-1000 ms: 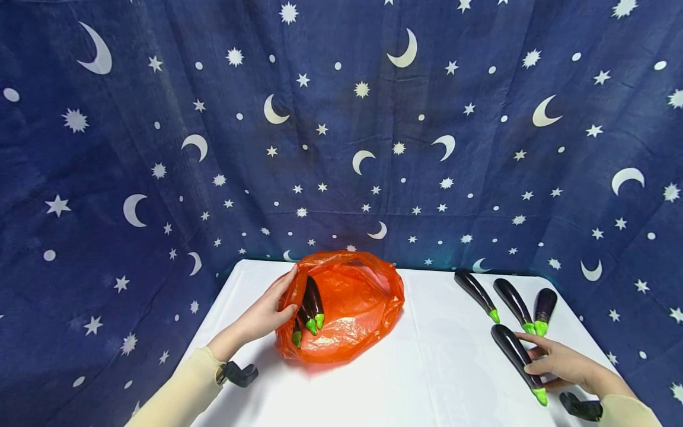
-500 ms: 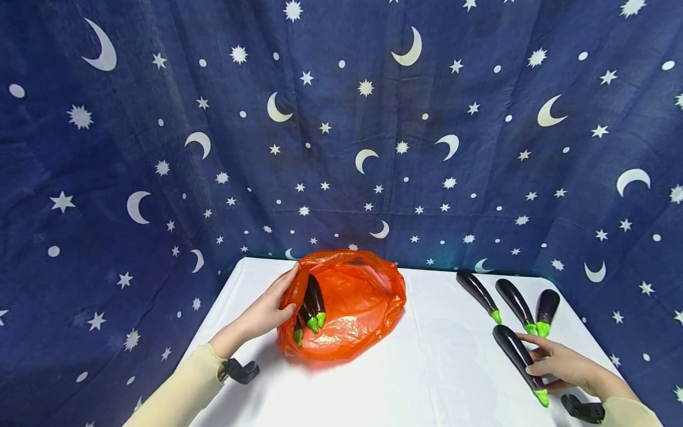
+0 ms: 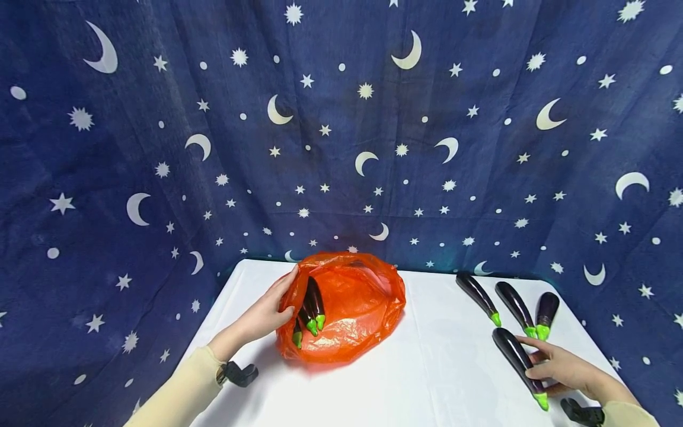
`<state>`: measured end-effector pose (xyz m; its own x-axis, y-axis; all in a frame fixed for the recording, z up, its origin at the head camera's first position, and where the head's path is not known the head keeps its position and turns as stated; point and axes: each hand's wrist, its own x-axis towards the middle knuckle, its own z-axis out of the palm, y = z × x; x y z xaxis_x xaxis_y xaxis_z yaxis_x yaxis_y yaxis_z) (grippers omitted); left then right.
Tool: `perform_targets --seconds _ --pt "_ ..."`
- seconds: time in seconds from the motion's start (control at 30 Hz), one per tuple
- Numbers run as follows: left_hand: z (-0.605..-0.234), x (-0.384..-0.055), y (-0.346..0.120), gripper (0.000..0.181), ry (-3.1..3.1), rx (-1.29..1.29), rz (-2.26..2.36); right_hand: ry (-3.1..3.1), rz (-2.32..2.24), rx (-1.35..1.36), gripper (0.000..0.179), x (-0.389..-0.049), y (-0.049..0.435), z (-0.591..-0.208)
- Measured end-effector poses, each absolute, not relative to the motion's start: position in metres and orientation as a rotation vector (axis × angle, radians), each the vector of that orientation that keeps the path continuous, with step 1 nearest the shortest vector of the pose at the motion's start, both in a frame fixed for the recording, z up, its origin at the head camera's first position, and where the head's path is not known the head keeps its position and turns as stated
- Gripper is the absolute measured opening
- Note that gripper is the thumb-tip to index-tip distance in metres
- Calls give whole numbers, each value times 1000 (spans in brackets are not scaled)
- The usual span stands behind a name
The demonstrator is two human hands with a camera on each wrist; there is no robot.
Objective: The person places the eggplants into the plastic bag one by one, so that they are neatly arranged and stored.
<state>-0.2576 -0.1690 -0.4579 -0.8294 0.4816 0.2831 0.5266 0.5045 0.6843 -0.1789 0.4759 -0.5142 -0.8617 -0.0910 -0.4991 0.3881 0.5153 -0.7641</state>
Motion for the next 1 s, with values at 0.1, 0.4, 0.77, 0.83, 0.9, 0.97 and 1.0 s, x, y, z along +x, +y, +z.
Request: perform_targets --seconds 0.1,0.4,0.77,0.83,0.9,0.97,1.0 --pt "-460 -254 -170 92 -2685 -891 -1258 2259 -1320 211 81 -176 476 -518" --pt "-459 -258 -170 93 -2664 -900 -1246 2294 -1295 195 82 -180 476 -516" --pt "-457 -268 -167 93 -2636 -981 -1195 2339 -1295 204 81 -179 477 -515" --pt "-458 -268 -167 92 -2644 -988 -1192 2344 -1299 195 81 -178 477 -514" --pt "-459 -267 -167 92 -2648 -986 -1193 2348 -1296 193 81 -178 476 -515" --pt "-460 -265 -169 91 -2649 -970 -1203 2357 -1288 207 81 -178 474 -515" --pt "-461 -264 -170 91 -2648 -961 -1205 2362 -1286 213 81 -179 472 -515"
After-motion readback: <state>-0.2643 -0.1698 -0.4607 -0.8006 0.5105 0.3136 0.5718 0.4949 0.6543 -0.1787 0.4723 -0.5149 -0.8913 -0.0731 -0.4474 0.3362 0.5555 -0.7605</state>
